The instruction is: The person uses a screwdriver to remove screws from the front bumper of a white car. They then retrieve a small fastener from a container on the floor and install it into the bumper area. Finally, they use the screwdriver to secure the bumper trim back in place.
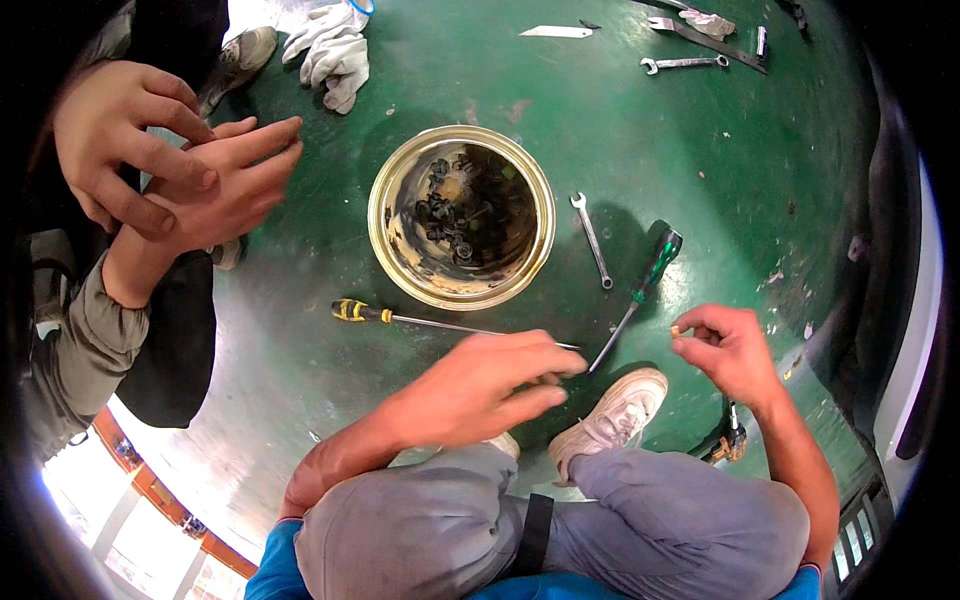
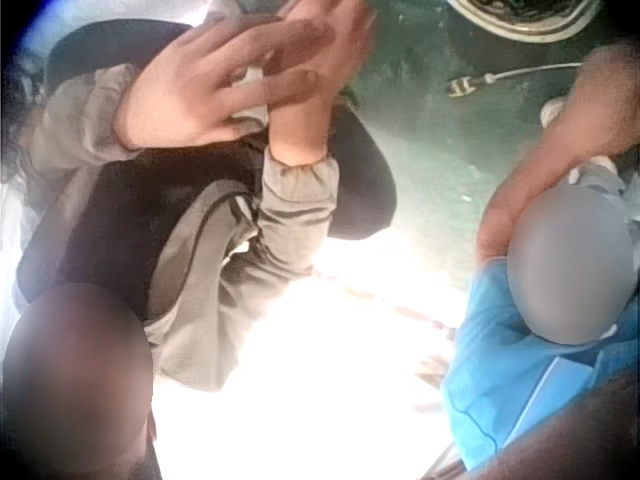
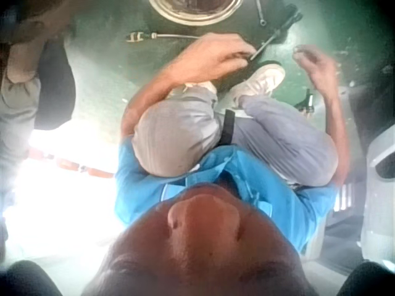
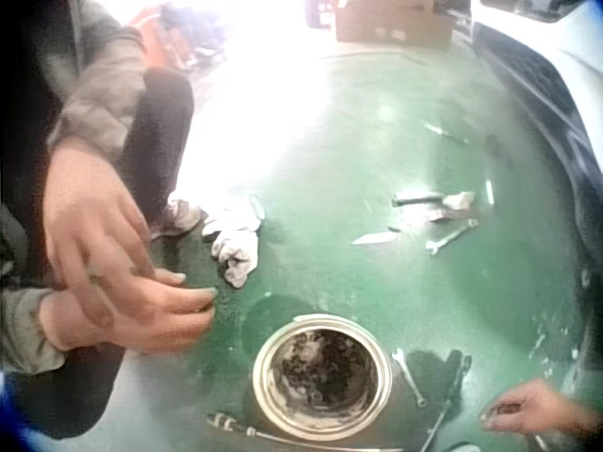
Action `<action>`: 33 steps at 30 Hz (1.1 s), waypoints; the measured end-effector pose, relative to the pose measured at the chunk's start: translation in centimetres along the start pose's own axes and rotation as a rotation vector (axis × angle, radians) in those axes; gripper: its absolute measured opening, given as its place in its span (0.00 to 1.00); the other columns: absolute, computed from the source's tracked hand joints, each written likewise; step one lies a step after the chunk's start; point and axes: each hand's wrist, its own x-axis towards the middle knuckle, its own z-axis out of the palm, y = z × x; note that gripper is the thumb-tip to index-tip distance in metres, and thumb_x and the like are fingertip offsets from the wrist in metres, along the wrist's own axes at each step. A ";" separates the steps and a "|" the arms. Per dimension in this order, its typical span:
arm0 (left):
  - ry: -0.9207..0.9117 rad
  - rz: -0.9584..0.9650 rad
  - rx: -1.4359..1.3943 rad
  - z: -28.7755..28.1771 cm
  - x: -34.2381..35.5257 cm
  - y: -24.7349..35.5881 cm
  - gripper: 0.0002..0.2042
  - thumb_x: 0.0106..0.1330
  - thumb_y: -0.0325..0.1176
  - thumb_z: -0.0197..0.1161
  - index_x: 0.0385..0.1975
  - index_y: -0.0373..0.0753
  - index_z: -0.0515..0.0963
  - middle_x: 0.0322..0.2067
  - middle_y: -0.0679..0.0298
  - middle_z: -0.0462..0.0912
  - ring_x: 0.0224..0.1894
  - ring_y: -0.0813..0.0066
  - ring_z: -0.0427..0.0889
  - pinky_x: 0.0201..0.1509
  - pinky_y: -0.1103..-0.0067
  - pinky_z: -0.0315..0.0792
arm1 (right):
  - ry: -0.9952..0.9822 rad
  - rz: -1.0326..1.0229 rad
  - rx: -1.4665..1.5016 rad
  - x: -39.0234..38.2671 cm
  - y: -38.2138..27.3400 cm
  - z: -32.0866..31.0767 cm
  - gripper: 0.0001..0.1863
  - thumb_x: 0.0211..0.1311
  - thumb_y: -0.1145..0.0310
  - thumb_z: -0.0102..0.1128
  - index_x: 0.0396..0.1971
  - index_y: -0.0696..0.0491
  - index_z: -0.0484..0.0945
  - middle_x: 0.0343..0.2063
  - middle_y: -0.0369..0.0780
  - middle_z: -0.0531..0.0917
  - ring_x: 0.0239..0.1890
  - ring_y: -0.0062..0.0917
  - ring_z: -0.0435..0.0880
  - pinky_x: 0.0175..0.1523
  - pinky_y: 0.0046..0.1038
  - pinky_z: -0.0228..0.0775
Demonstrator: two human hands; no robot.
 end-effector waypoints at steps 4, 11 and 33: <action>0.013 0.007 0.076 3.0 2.0 -2.9 0.13 0.66 0.31 0.65 0.49 0.36 0.78 0.38 0.52 0.80 0.41 0.51 0.82 0.43 0.63 0.76 | -0.065 -0.121 -0.109 0.0 -3.3 0.3 0.07 0.55 0.79 0.70 0.35 0.59 0.84 0.19 0.30 0.77 0.21 0.08 0.69 0.25 0.19 0.60; -0.109 -0.183 0.177 4.3 -0.2 -6.7 0.15 0.67 0.37 0.63 0.48 0.35 0.79 0.43 0.51 0.82 0.46 0.48 0.81 0.50 0.59 0.75 | 0.052 -0.749 -0.308 -2.1 -11.2 -0.7 0.10 0.44 0.78 0.71 0.30 0.54 0.85 0.16 0.34 0.78 0.15 0.18 0.70 0.21 0.23 0.56; 0.232 -1.072 0.108 4.0 -23.4 17.4 0.17 0.69 0.37 0.59 0.51 0.33 0.81 0.45 0.48 0.86 0.47 0.55 0.87 0.53 0.70 0.77 | 0.600 -0.733 0.846 -28.7 -35.7 -2.1 0.08 0.42 0.74 0.77 0.27 0.49 0.91 0.16 0.30 0.74 0.19 0.19 0.68 0.27 0.24 0.55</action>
